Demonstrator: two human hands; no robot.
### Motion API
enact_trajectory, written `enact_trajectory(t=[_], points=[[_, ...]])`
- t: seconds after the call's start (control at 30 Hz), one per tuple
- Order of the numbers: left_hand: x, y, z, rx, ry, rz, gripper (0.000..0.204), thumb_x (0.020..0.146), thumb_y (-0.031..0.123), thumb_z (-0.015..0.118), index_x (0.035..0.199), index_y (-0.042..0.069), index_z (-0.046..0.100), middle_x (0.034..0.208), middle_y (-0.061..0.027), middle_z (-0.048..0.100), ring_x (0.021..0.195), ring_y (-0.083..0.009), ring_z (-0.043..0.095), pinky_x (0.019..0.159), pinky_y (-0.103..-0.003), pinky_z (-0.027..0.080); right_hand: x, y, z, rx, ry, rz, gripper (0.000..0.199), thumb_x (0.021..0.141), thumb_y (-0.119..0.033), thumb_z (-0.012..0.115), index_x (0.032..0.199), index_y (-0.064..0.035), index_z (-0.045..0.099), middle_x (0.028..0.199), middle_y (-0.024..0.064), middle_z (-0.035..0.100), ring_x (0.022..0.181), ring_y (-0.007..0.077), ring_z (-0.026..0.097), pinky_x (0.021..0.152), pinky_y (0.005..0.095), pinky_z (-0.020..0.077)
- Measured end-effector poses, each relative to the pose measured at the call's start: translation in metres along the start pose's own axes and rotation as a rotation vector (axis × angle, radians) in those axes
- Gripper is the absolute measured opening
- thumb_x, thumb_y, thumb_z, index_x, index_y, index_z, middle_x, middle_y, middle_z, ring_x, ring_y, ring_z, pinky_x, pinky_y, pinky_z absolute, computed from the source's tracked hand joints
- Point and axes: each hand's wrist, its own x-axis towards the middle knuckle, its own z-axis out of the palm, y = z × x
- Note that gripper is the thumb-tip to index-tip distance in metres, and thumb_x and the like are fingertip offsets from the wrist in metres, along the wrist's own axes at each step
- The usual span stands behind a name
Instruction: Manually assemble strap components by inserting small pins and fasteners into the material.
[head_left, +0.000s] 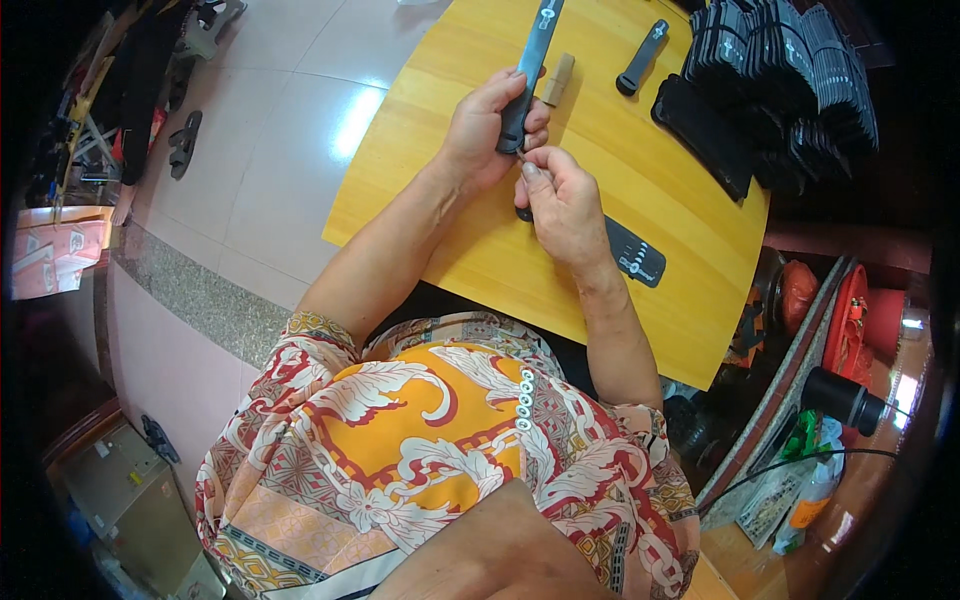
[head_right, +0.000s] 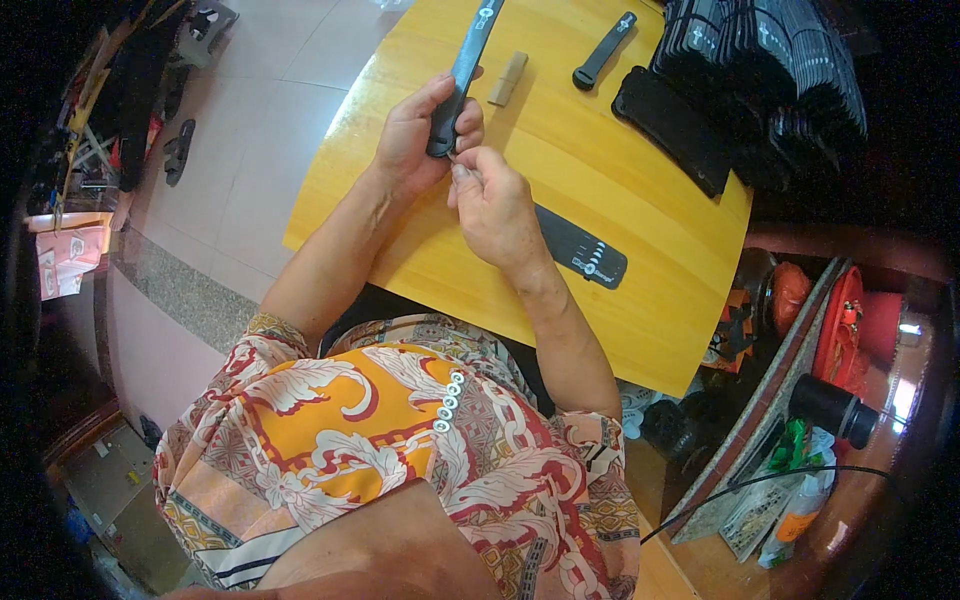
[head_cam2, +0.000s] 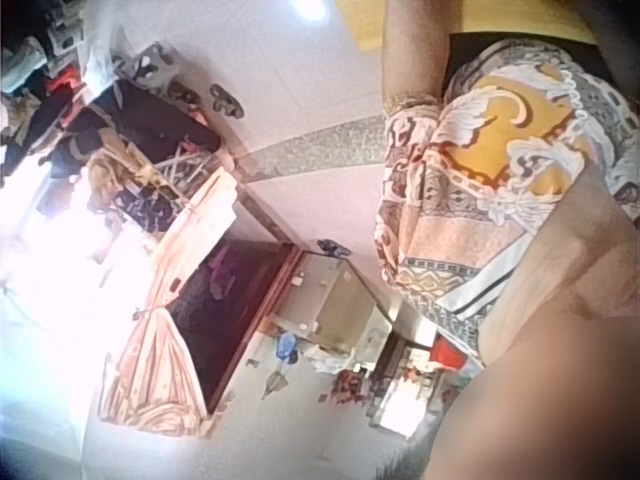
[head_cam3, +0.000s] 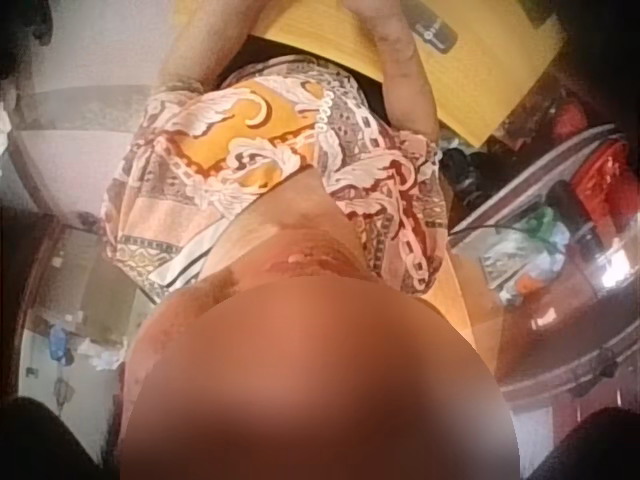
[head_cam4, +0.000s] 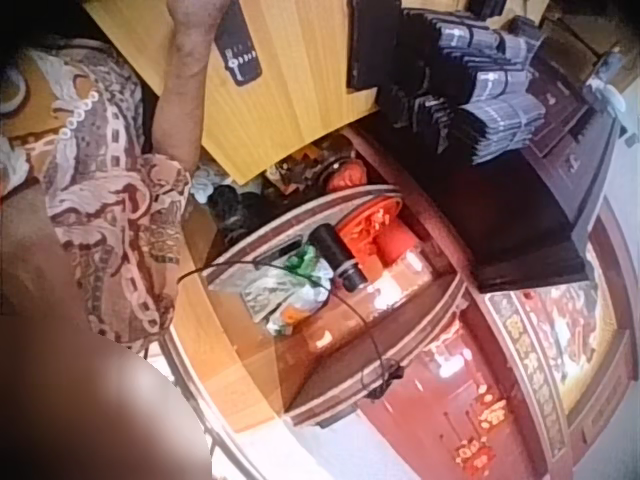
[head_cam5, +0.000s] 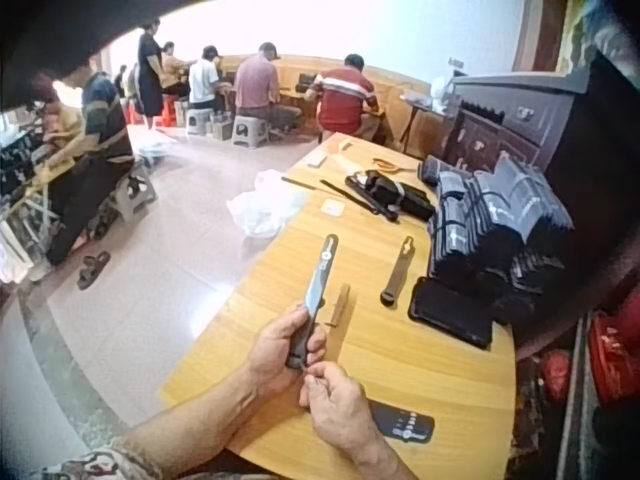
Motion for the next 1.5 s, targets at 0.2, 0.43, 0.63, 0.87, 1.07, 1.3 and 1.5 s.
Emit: enact_trajectory(t=[0.2,0.43,0.63,0.87,1.07,1.3,1.5], points=[[-0.002,0.001,0.002,0.13,-0.009,0.024,0.029,0.093,0.025,0.036,0.11,0.003,0.043,0.062,-0.0056,0.042,0.053,-0.0149,0.039,0.05,-0.026,0.034,0.001,-0.005,-0.003,-0.085,-0.079,0.11,0.015,0.091,-0.011,0.046,0.089,0.0012,0.055,0.063,-0.0013,0.05,0.057,0.0059,0.043,0.051,0.0208,0.0357],[0.0,0.001,0.002,0.097,0.06,-0.02,0.03,0.093,0.025,0.035,0.107,0.0,0.044,0.06,-0.0049,0.042,0.052,-0.0146,0.038,0.05,-0.026,0.034,0.002,-0.002,-0.001,-0.089,-0.066,0.069,0.015,0.089,-0.01,0.046,0.086,0.0008,0.056,0.06,0.0021,0.05,0.055,0.0102,0.046,0.052,0.0255,0.0381],[-0.001,-0.001,0.003,0.128,0.055,-0.022,0.03,0.093,0.025,0.035,0.101,-0.002,0.046,0.058,-0.0036,0.041,0.051,-0.0141,0.038,0.05,-0.026,0.034,0.001,0.0,0.0,-0.177,-0.057,0.002,0.014,0.09,-0.009,0.046,0.087,0.0007,0.056,0.061,-0.0009,0.048,0.057,0.0071,0.043,0.052,0.0223,0.0361],[-0.002,-0.003,0.005,0.151,0.073,0.004,0.024,0.093,0.022,0.035,0.091,0.001,0.046,0.056,-0.0047,0.042,0.048,-0.0141,0.038,0.046,-0.025,0.034,0.003,0.002,-0.002,-0.019,-0.105,0.087,0.013,0.089,-0.007,0.046,0.083,0.0009,0.054,0.061,0.0015,0.049,0.055,0.0083,0.044,0.051,0.0242,0.0374],[-0.002,-0.004,0.007,0.203,0.074,0.067,0.023,0.093,0.021,0.037,0.09,0.0,0.046,0.056,-0.0035,0.041,0.048,-0.0127,0.036,0.046,-0.025,0.032,0.004,0.016,0.011,-0.484,0.183,-0.445,0.014,0.085,-0.006,0.048,0.072,0.0003,0.05,0.059,0.0187,0.05,0.054,0.033,0.052,0.05,0.0381,0.0408],[-0.004,-0.006,0.006,0.256,0.07,0.139,0.023,0.092,0.021,0.038,0.09,0.0,0.047,0.055,-0.003,0.04,0.049,-0.0126,0.035,0.046,-0.026,0.031,0.003,0.007,0.005,-0.121,0.009,-0.047,0.011,0.086,-0.006,0.049,0.078,0.0004,0.052,0.061,0.002,0.051,0.054,0.0087,0.048,0.048,0.0273,0.0387],[0.0,-0.009,0.003,0.127,0.173,0.089,0.022,0.091,0.021,0.039,0.088,0.0,0.046,0.055,-0.0033,0.042,0.05,-0.0132,0.037,0.047,-0.026,0.032,0.006,0.016,0.012,-0.204,0.096,-0.155,0.007,0.086,-0.004,0.05,0.084,0.0006,0.055,0.06,0.0043,0.05,0.053,0.0101,0.048,0.048,0.0278,0.0392]])
